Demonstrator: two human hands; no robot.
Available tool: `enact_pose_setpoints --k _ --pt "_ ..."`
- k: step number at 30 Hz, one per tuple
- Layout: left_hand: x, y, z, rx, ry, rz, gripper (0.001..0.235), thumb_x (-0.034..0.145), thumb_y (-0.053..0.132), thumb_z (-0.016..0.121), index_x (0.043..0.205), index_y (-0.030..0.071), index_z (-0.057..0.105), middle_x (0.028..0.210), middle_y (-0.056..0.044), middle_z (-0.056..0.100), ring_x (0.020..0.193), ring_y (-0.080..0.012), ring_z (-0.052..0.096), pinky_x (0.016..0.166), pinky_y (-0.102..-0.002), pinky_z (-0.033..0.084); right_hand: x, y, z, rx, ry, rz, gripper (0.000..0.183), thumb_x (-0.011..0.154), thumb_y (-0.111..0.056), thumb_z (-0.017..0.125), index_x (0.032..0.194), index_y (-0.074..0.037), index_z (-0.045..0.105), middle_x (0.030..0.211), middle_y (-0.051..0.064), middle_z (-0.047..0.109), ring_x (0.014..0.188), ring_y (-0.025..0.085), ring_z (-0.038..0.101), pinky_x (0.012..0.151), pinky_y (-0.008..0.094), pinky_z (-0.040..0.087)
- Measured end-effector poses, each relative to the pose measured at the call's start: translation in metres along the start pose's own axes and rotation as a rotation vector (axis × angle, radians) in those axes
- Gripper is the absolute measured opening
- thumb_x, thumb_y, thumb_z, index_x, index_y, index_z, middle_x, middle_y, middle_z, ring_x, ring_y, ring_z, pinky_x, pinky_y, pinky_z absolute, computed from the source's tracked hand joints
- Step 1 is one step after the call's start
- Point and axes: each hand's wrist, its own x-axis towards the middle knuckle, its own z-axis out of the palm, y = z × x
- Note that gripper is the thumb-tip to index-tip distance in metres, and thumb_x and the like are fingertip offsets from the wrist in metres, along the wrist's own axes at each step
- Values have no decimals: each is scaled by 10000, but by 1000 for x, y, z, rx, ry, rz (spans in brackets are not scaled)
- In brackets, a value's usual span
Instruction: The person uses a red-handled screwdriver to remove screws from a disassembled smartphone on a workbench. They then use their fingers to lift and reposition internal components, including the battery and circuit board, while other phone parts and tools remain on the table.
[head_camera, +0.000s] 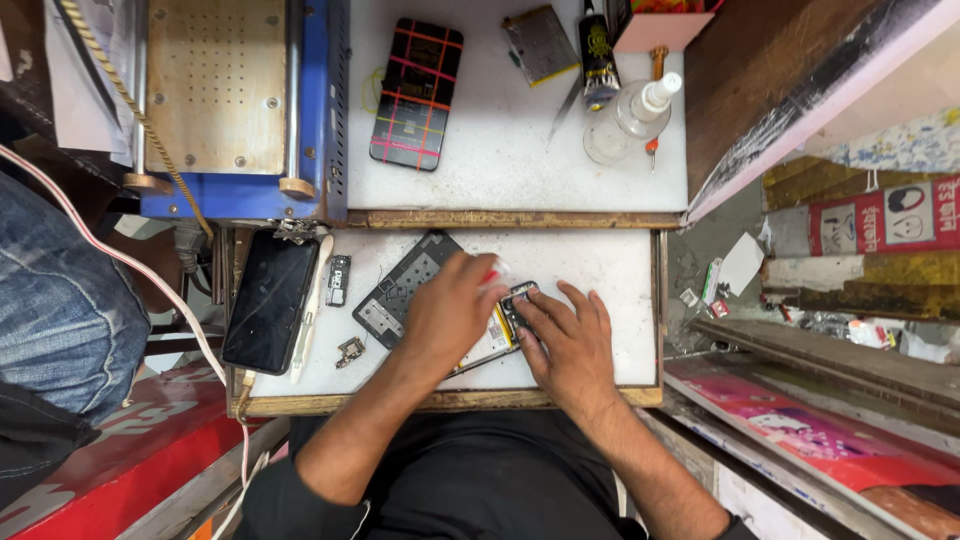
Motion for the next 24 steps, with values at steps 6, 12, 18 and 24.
enact_pose_setpoints --k 6,12,18,24 --pt "-38 -43 -40 -569 141 -293 331 1043 108 486 1354 41 580 1037 -119 703 768 -246 630 682 -359 525 2 -1 0 -57 -11 -35 382 910 -243 727 1290 -213 700 1353 28 592 1396 347 417 1163 616 297" --pt "-73 -72 -48 -532 340 13 231 1147 84 467 1323 32 327 1196 -154 732 1030 -178 727 892 -309 597 3 -17 -9 -127 -22 5 390 882 -203 719 1272 -213 716 1342 105 565 1420 435 343 1160 615 296" --pt "-80 -85 -37 -633 428 -129 597 1075 8 512 1530 37 127 1066 -138 721 925 -172 733 801 -262 632 7 -29 -20 -207 -113 19 428 864 -216 711 1291 -188 704 1308 97 603 1389 400 396 1129 633 301" --pt "-77 -88 -32 -416 399 26 675 1012 -61 570 1544 40 167 1112 -153 731 932 -190 759 798 -290 638 16 -33 -32 -165 -149 17 450 839 -198 727 1288 -185 704 1255 83 641 1292 356 506 1068 583 369"
